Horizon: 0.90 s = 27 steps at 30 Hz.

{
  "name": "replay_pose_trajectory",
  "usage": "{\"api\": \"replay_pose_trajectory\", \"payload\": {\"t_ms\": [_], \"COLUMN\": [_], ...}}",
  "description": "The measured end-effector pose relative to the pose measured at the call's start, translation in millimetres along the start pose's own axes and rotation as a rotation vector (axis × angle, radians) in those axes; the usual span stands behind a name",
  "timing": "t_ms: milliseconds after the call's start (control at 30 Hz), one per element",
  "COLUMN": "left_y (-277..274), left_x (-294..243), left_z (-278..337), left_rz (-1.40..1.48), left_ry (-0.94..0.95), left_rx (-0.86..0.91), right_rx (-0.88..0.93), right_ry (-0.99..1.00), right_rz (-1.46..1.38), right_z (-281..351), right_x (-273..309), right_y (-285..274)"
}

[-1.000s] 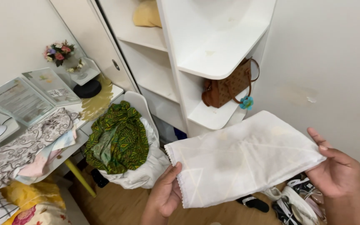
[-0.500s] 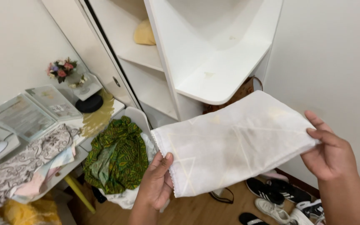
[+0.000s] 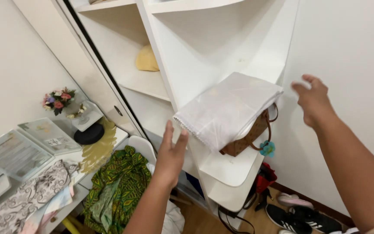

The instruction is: The person folds a checkered pillowcase and places it on the bed. They then fold a white sheet and a patterned cloth, placing each folded item onto a white shelf. The person repeats this process with another patterned cloth.

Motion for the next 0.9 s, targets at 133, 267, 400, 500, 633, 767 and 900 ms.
{"api": "replay_pose_trajectory", "payload": {"t_ms": [133, 267, 400, 500, 633, 767, 900], "left_y": [5.0, 23.9, 60.8, 94.9, 120.5, 133.6, 141.7], "left_x": [-15.8, -32.2, -47.2, -30.6, -33.7, -46.4, -61.9], "left_z": [-3.8, -15.1, -41.2, -78.7, -89.3, -91.8, -95.0], "left_rz": [-0.32, -0.606, -0.852, -1.033, -1.277, -1.295, -1.316], "left_ry": [0.386, 0.503, 0.649, 0.623, 0.108, 0.01, -0.088], "left_rx": [-0.04, -0.099, -0.139, -0.115, 0.17, 0.161, 0.184], "right_rx": [0.13, 0.225, 0.447, 0.54, 0.633, 0.678, 0.701], "right_ry": [0.033, -0.375, -0.63, -0.423, -0.157, -0.12, -0.184], "right_rz": [0.363, 0.621, 0.938, 1.151, 1.382, 1.4, 1.442], "right_z": [-13.8, -36.8, -28.1, -22.6, -46.4, -75.1, -108.9], "right_x": [-47.1, -56.9, -58.3, -64.7, -82.8, -80.1, -82.5], "right_y": [5.4, 44.4, 113.0, 144.6, 156.4, 157.1, 162.6]}}
Point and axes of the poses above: each hand's wrist, its own z-axis away from the middle knuckle, its own y-axis out of the palm, x = y × z, the point moved 3 cm from there along -z, towards the middle knuckle, and after that the axes turned 11 degrees about -z, right-handed, at the moved point
